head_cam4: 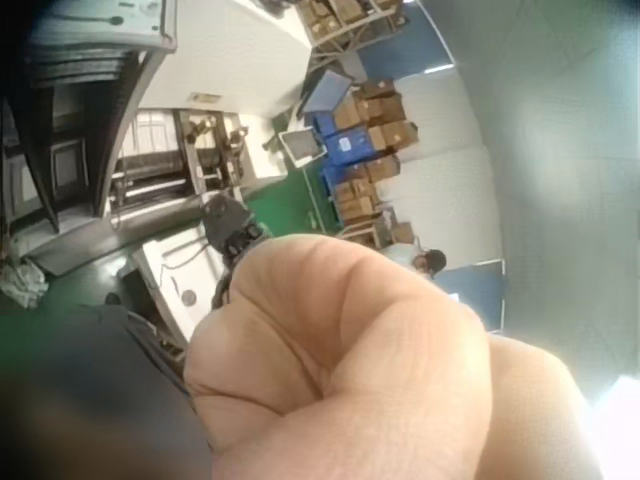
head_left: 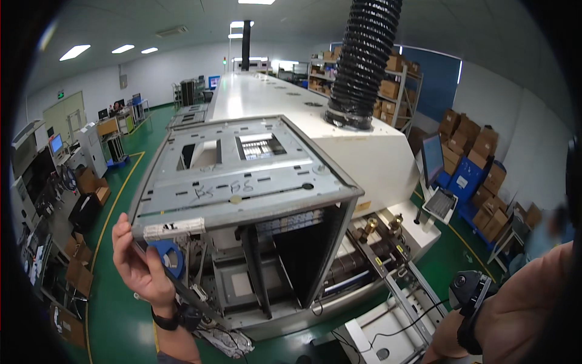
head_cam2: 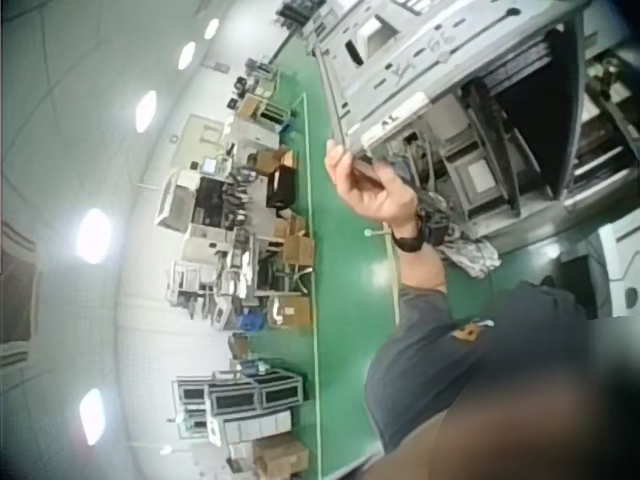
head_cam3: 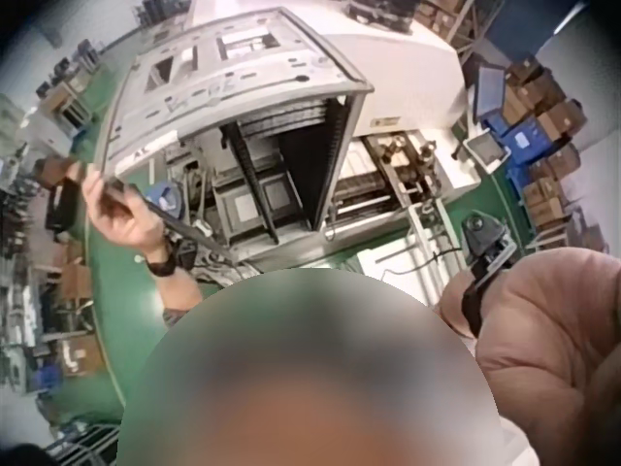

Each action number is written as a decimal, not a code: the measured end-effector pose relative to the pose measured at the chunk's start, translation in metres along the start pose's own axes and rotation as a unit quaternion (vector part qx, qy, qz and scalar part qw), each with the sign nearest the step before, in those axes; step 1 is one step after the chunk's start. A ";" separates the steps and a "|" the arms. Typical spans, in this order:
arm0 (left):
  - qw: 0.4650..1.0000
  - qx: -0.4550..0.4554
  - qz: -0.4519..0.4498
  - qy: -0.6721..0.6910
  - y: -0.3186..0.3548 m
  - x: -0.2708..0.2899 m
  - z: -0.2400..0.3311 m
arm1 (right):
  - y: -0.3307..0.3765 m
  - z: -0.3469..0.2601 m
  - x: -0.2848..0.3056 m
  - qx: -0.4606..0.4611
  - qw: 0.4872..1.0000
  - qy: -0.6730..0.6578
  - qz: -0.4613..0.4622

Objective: Unloading and inspecting PCB panels from an industrial storage magazine.

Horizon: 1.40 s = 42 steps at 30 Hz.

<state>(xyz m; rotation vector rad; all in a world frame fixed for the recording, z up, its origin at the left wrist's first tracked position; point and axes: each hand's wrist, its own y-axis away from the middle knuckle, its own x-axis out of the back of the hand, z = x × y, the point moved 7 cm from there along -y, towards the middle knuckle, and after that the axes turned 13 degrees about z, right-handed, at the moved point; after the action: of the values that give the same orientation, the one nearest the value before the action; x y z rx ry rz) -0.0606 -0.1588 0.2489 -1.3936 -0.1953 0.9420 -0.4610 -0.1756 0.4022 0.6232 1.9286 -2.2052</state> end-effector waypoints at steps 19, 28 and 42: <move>1.000 -0.020 0.008 0.015 0.001 -0.001 0.001 | 0.065 -0.028 0.012 -0.201 0.975 0.081 -0.049; 0.999 0.000 0.011 0.035 0.001 -0.003 -0.001 | 0.086 -0.038 0.011 -0.271 0.952 0.115 -0.082; 0.998 -0.009 -0.012 0.062 0.000 -0.007 -0.002 | 0.252 0.002 -0.033 -0.700 0.700 -0.066 -0.124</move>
<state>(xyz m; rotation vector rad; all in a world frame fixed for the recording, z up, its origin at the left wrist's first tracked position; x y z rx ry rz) -0.0638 -0.1649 0.2507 -1.4576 -0.1269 0.8332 -0.3375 -0.2245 0.1856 -0.0985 2.8318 -0.2511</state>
